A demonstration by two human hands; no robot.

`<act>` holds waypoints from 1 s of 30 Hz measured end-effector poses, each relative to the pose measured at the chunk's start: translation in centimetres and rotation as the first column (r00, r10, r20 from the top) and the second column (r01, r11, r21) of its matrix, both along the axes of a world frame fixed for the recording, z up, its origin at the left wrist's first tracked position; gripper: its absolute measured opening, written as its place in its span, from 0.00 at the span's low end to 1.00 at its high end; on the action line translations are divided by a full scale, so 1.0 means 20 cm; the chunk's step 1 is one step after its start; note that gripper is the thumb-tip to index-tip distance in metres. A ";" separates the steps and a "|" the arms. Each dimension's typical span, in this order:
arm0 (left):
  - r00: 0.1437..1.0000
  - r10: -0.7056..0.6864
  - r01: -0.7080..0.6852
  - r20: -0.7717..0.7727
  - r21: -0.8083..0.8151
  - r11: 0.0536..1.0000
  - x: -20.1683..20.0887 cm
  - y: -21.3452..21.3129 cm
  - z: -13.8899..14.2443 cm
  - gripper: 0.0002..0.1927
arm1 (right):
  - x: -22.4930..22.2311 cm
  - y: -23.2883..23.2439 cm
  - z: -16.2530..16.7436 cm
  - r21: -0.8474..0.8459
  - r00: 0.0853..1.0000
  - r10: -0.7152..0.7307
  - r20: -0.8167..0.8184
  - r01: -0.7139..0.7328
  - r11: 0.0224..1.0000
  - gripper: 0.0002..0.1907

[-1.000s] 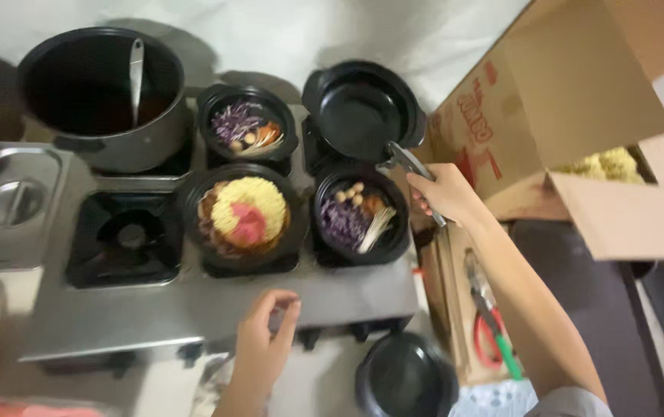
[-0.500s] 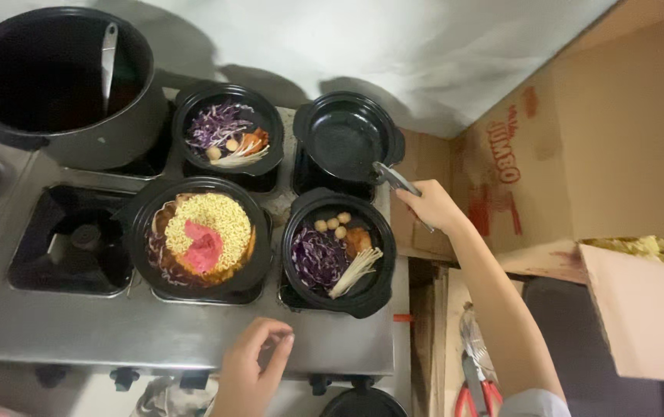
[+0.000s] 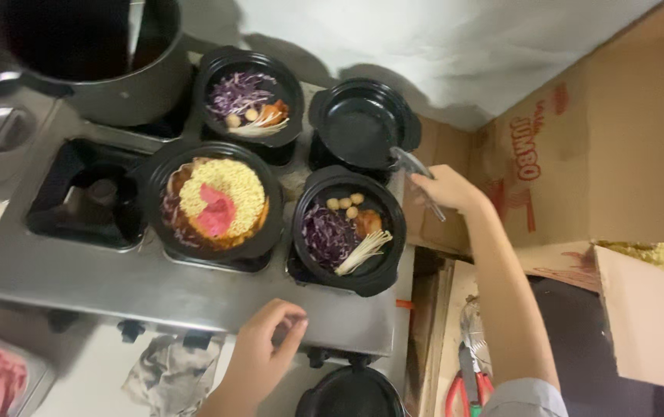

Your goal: The person assembles individual hot pot bowls on a gas stove, placing cabbage, mushrooms, meat slices, and noodles into black clay pots by hand and with tongs. They retrieve an item from a chest freezer, then pour broth from a plastic pitcher into the pots, using tongs to guide the ingredients, and refill the pitcher from a large stock pot.

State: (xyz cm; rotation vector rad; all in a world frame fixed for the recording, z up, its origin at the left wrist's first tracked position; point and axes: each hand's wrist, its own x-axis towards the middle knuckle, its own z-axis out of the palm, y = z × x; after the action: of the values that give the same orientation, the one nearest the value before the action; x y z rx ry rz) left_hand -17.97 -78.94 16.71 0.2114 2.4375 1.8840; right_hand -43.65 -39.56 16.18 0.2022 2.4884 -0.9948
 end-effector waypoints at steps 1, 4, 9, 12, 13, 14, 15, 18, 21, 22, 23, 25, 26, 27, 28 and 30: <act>1.000 -0.007 0.007 -0.025 0.010 1.000 0.00 -0.01 0.01 0.06 | -0.01 0.02 0.01 0.024 0.999 0.030 0.015 -0.031 0.999 0.24; 0.999 0.008 -0.009 0.049 0.030 0.999 0.01 -0.05 0.03 0.06 | -0.02 0.05 0.05 -0.077 0.991 -0.064 0.116 0.074 0.994 0.23; 1.000 0.005 -0.005 -0.006 0.050 0.999 -0.01 -0.09 0.06 0.06 | -0.07 0.02 0.12 -0.017 0.981 -0.052 0.189 0.056 0.998 0.25; 1.000 -0.002 0.001 0.006 0.059 0.998 -0.02 -0.12 0.08 0.06 | -0.07 -0.01 0.22 -0.052 0.973 -0.064 0.221 0.077 0.996 0.26; 1.000 -0.004 0.003 0.011 0.058 0.998 -0.02 -0.13 0.08 0.05 | -0.06 -0.02 0.27 -0.066 0.972 -0.068 0.224 0.085 0.994 0.27; 1.000 -0.001 0.000 0.016 0.072 0.997 -0.02 -0.14 0.09 0.06 | -0.04 -0.03 0.34 -0.070 0.974 -0.075 0.216 0.092 0.993 0.27; 1.000 0.001 -0.003 0.018 0.083 0.997 -0.02 -0.16 0.09 0.06 | -0.01 -0.04 0.41 -0.076 0.975 -0.082 0.206 0.099 0.992 0.28; 1.000 0.014 -0.016 0.024 0.112 0.994 -0.03 -0.19 0.08 0.06 | 0.09 -0.13 0.62 0.059 0.977 -0.152 0.147 0.145 0.988 0.28; 0.990 0.034 -0.049 0.136 0.113 0.992 -0.05 -0.16 0.04 0.07 | 0.16 -0.29 0.79 -0.034 0.992 -0.097 0.085 0.100 0.994 0.28; 0.981 0.036 -0.057 0.191 0.110 0.992 -0.07 -0.13 0.02 0.08 | 0.19 -0.34 0.82 -0.114 0.996 -0.061 0.064 0.068 0.991 0.28; 0.986 0.012 -0.052 0.169 0.231 0.972 -0.09 -0.07 0.00 0.11 | 0.19 -0.42 0.83 -0.124 0.998 -0.039 0.055 0.046 0.991 0.28; 0.988 -0.011 -0.062 0.151 0.469 0.881 -0.19 0.10 -0.05 0.19 | 0.15 -0.59 0.77 -0.145 0.999 0.004 0.043 0.002 0.989 0.27; 0.988 -0.013 -0.079 0.152 0.583 0.809 -0.26 0.19 -0.07 0.26 | 0.14 -0.66 0.74 -0.162 0.997 0.036 0.067 -0.025 0.986 0.27; 0.995 0.095 -0.101 0.036 0.479 0.872 -0.35 0.26 -0.10 0.29 | 0.11 -0.73 0.71 -0.179 0.994 0.071 0.088 -0.054 0.982 0.26; 0.978 0.185 -0.138 -0.093 0.372 0.918 -0.42 0.33 -0.13 0.32 | 0.09 -0.77 0.68 -0.257 0.985 0.113 0.128 -0.077 0.963 0.26; 0.988 0.144 -0.156 0.063 0.501 0.851 -0.55 0.43 -0.17 0.30 | 0.03 -0.86 0.62 -0.348 0.969 0.164 0.187 -0.091 0.933 0.25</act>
State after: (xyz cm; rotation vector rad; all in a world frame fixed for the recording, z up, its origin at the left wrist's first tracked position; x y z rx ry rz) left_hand -29.04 -70.41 13.37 0.0138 1.9372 2.5506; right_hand -43.06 -56.79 28.51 0.0330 2.0715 -1.2526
